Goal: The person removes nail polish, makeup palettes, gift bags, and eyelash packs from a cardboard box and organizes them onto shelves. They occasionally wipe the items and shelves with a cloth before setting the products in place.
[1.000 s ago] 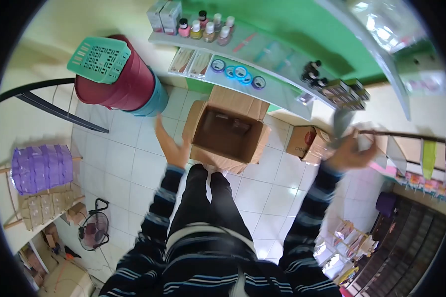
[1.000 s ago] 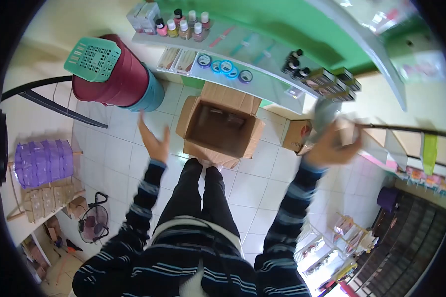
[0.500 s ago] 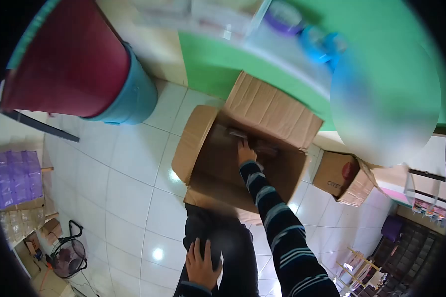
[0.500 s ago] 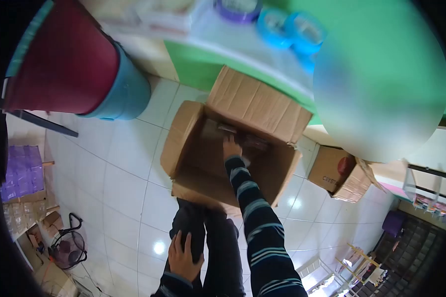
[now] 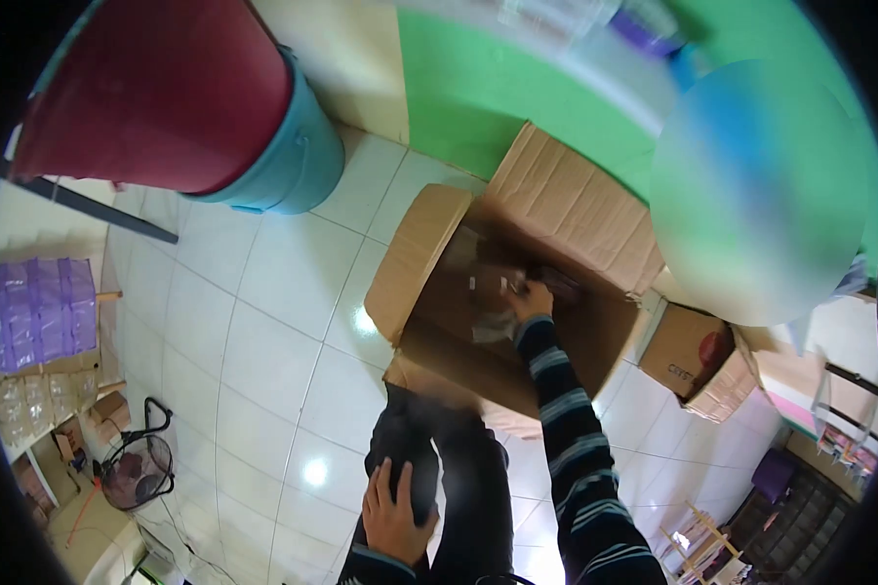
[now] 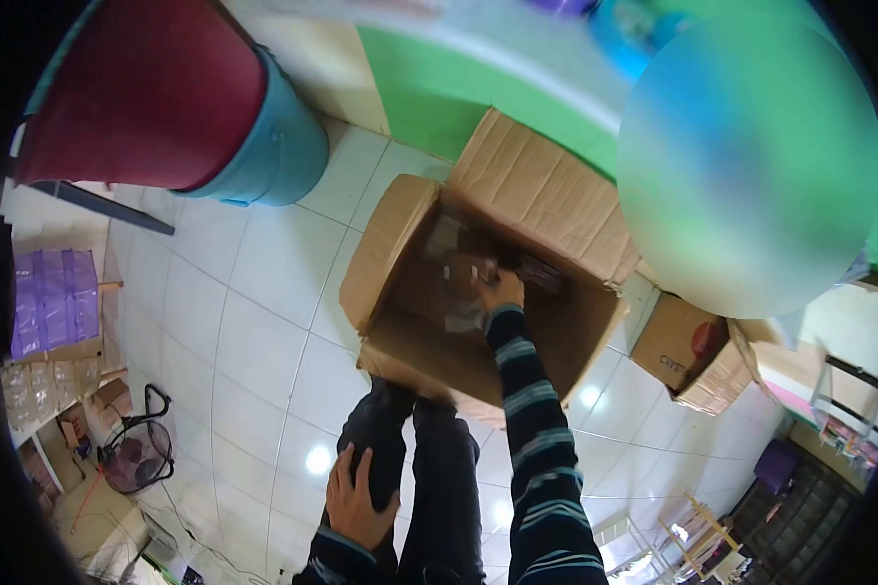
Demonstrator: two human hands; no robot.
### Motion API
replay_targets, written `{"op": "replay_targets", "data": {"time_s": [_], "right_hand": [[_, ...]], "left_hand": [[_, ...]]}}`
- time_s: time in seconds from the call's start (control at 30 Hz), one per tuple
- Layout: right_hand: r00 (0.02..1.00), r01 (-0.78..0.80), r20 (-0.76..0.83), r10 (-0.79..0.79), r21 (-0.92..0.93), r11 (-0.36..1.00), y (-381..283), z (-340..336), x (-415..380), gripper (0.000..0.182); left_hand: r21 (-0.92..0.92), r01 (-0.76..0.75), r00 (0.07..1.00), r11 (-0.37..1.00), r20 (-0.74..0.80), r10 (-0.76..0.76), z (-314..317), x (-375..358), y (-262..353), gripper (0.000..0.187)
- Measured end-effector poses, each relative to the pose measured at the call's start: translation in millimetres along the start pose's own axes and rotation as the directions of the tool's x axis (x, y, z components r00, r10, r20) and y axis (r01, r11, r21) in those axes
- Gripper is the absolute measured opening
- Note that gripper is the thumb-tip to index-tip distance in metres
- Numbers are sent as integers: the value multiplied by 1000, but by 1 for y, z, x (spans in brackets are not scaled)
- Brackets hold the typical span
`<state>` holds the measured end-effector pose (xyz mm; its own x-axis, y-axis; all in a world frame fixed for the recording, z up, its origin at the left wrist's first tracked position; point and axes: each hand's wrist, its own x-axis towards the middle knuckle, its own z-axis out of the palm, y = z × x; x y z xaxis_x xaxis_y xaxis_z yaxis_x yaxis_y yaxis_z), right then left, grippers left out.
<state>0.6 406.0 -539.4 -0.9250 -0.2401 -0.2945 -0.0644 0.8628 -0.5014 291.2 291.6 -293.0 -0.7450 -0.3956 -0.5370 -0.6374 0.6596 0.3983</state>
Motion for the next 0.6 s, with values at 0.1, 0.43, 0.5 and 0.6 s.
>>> {"op": "replay_targets", "data": {"time_s": [0.1, 0.43, 0.5, 0.6], "right_hand": [[971, -142, 235, 44, 419, 897, -24, -90, -77, 28], [887, -219, 448, -116, 628, 747, -203, -405, -271, 37], [968, -112, 211, -139, 852, 512, -203, -440, -282, 32], [994, 59, -57, -93, 998, 18, -242, -497, -311, 30]], "left_hand": [[-310, 30, 998, 950, -43, -46, 0, -13, -11, 67], [-976, 182, 877, 122, 218, 429, -187, -54, 123, 38], [-973, 201, 879, 117, 232, 416, -211, -66, 142, 47], [-1000, -9, 917, -22, -17, 399, -232, -84, 175, 37]]}}
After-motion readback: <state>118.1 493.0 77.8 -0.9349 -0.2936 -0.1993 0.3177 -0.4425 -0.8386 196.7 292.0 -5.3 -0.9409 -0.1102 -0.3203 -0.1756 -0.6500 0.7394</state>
